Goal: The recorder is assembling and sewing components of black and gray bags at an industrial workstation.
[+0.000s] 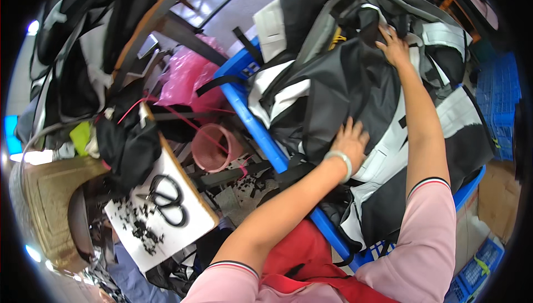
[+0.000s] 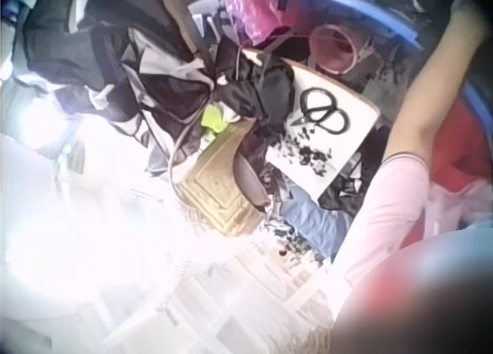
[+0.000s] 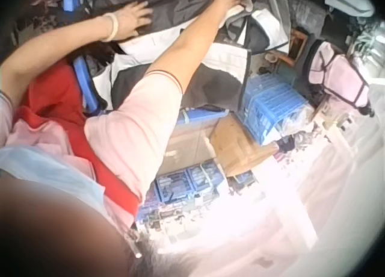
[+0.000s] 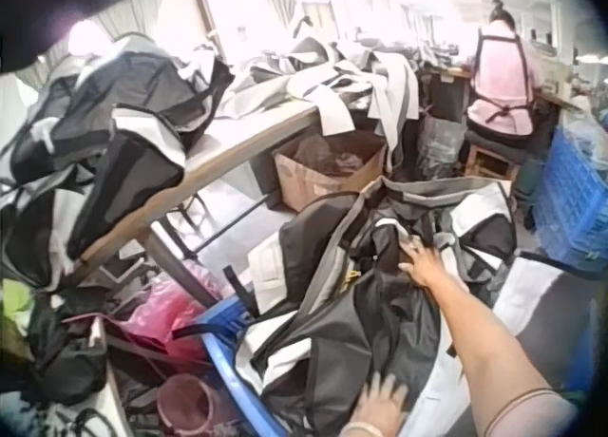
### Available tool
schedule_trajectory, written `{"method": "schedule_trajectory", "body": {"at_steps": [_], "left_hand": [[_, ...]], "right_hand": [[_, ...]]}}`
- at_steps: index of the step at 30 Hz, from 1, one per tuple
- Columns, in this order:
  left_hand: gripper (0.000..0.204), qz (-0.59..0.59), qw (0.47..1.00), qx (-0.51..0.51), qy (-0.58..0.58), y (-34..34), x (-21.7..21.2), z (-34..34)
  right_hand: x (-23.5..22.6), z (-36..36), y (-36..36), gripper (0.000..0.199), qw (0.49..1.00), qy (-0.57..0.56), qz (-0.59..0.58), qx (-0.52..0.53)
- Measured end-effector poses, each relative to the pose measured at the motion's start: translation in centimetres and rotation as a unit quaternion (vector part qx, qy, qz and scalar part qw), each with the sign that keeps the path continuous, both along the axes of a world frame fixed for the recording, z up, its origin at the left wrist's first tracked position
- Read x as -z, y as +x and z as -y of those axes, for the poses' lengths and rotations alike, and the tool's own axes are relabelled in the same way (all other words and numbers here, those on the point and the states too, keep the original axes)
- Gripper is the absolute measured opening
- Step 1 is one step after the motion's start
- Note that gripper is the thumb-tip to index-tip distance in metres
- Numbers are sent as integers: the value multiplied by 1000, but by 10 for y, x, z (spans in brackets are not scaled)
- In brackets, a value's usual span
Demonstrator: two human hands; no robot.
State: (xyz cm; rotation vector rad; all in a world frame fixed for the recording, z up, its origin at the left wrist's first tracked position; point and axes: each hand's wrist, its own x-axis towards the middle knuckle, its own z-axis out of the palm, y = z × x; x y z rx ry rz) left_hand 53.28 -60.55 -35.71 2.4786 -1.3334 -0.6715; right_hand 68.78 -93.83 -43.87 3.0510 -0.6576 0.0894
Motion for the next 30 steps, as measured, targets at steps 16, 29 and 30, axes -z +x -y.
{"method": "schedule_trajectory", "body": {"at_steps": [16, 29, 30], "left_hand": [[20, -82, 956, -174, -220, -206, -82, -281], [26, 37, 780, -557, -282, -349, -101, -488], [25, 60, 764, -576, -285, -362, -103, -502]], "right_hand": [[-23, -324, -171, 83, 920, 274, 103, -262], [-80, -468, -323, 28, 778, 581, 56, -232], [-70, -486, -345, 25, 781, 562, 23, -271]]}}
